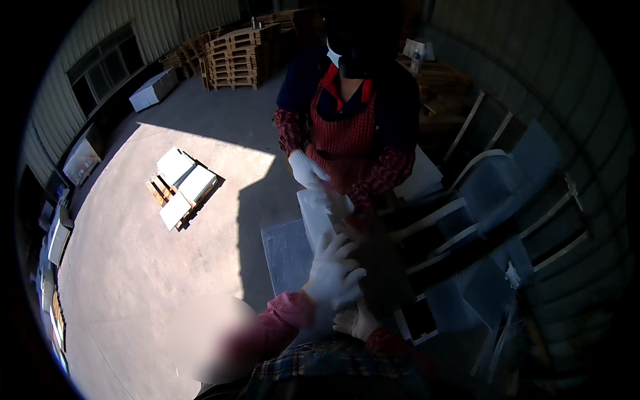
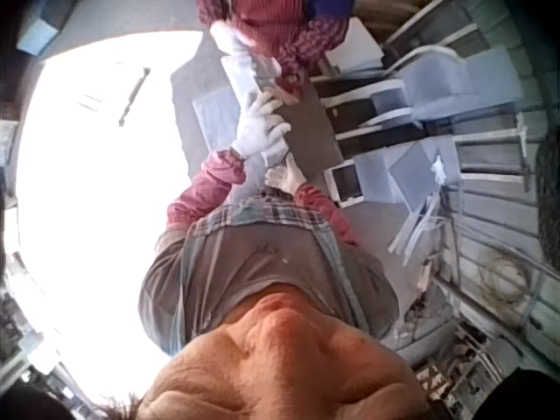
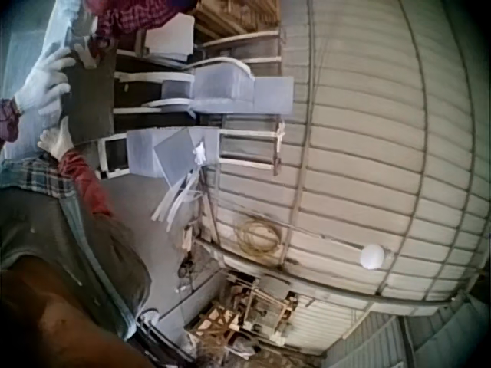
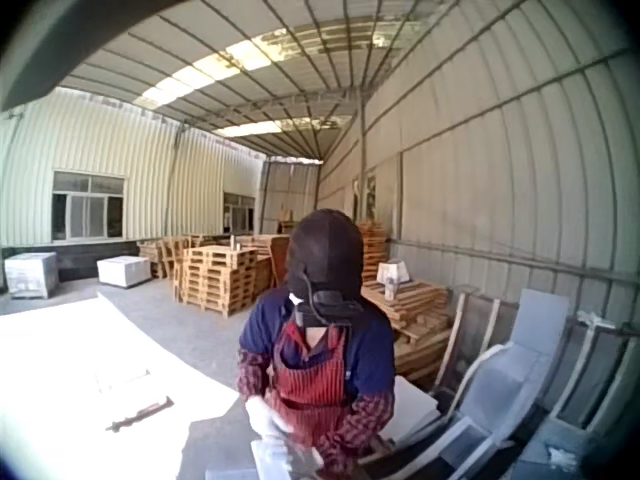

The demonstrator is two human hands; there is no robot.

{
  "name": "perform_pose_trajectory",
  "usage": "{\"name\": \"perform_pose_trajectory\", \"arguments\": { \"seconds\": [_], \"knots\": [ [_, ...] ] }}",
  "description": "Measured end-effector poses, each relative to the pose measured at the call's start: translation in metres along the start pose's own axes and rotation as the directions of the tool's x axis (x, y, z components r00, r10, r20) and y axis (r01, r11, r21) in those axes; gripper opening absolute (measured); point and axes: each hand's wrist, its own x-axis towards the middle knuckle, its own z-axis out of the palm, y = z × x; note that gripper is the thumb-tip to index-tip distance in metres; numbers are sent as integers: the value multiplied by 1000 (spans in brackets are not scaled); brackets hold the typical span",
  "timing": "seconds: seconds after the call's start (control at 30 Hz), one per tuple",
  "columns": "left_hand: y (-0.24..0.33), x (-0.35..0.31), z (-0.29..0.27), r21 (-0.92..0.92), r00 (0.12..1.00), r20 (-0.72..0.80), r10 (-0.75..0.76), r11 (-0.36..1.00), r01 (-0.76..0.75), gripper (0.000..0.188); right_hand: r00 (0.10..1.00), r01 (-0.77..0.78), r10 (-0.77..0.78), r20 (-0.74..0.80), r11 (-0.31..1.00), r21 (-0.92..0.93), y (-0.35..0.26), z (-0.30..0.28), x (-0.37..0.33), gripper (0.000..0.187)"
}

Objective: The person unpacks a box of gray tiles, removes plastic wrapping, and stacks them on a workbench. They then place tiles into a cardboard box and seal it with tape. A coworker assists by handing over tiles and applying tape.

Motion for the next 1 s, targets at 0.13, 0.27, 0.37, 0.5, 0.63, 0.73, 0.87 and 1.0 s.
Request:
{"name": "perform_pose_trajectory", "arguments": {
  "seconds": [0.13,0.27,0.37,0.5,0.63,0.73,0.87,1.0],
  "knots": [
    [5,3,-6,36,989,-11,-149,988,149,36,802,-445,82,592,743,500,6,-37,99,64],
    [14,-24,-2,-50,771,-15,-637,770,636,90,962,-128,-2,272,880,458,-18,42,52,42],
    [30,-24,9,-266,486,71,-871,453,851,113,975,-59,-42,219,900,432,-17,15,89,40],
    [41,-15,-22,-214,213,245,-946,162,963,119,984,-17,-51,169,926,378,6,-40,144,37],
    [26,-32,-65,-169,17,311,-950,-37,985,113,957,-137,-9,290,867,479,23,-106,209,49],
    [-10,-106,-79,-71,-173,219,-960,-193,979,87,996,-91,88,27,892,443,44,-39,157,61],
    [-74,-251,-57,-341,-169,286,-943,-264,902,70,999,37,-25,-45,959,281,48,16,140,71],
    [-105,-317,-36,-578,-179,569,-803,-545,608,73,966,258,-257,-35,964,56,77,13,140,79]
  ]
}}
